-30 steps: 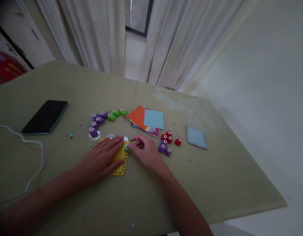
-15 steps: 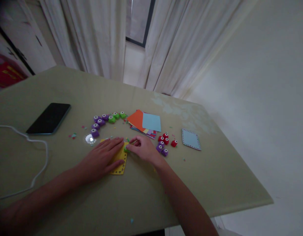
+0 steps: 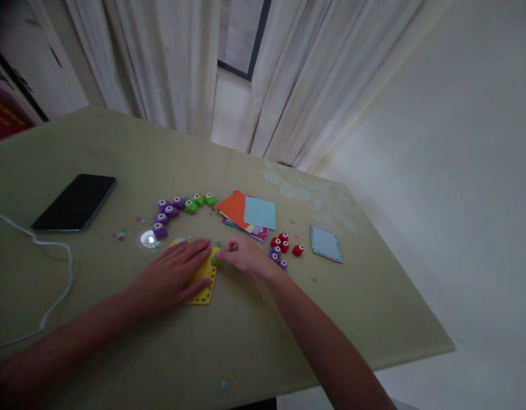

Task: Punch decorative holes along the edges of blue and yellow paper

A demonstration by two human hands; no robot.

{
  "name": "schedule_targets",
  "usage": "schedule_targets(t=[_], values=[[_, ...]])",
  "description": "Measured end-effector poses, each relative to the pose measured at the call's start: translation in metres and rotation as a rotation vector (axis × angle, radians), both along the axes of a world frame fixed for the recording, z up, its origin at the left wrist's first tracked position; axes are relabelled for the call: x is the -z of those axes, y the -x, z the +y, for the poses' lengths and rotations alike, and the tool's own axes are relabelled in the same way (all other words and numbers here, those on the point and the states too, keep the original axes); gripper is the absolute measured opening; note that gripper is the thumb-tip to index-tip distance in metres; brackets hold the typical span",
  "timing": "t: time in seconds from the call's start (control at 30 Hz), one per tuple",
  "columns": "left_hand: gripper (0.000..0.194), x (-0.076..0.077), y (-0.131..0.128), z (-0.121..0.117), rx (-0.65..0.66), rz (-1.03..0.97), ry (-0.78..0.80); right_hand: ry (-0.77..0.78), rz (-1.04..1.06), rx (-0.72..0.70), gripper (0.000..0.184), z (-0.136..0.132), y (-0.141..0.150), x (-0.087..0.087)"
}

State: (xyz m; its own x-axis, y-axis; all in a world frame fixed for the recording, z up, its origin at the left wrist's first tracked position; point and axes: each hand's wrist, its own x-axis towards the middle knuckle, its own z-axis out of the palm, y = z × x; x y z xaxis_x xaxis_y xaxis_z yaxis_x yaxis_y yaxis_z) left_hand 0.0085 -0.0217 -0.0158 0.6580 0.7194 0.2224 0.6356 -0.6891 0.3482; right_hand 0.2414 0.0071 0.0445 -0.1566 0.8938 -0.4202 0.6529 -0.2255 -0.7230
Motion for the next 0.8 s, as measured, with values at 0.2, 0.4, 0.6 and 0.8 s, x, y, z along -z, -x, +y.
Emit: schedule_targets(t=[0.2,0.4,0.6,0.8], values=[[0.063,0.002,0.000,0.000,0.006,-0.043,0.006,0.061,-0.107,-0.024,0.044,0.003,0.005,-0.006],[0.062,0.001,0.000,0.001,-0.005,-0.040,0.012,0.055,-0.176,-0.063,0.043,0.003,0.011,-0.010],[0.064,-0.005,0.001,0.002,0.001,0.007,0.039,0.042,0.036,-0.045,0.022,-0.002,0.006,-0.012],[0.061,-0.007,0.001,0.002,-0.011,-0.029,0.040,-0.168,0.020,-0.162,0.014,-0.019,-0.001,-0.016]])
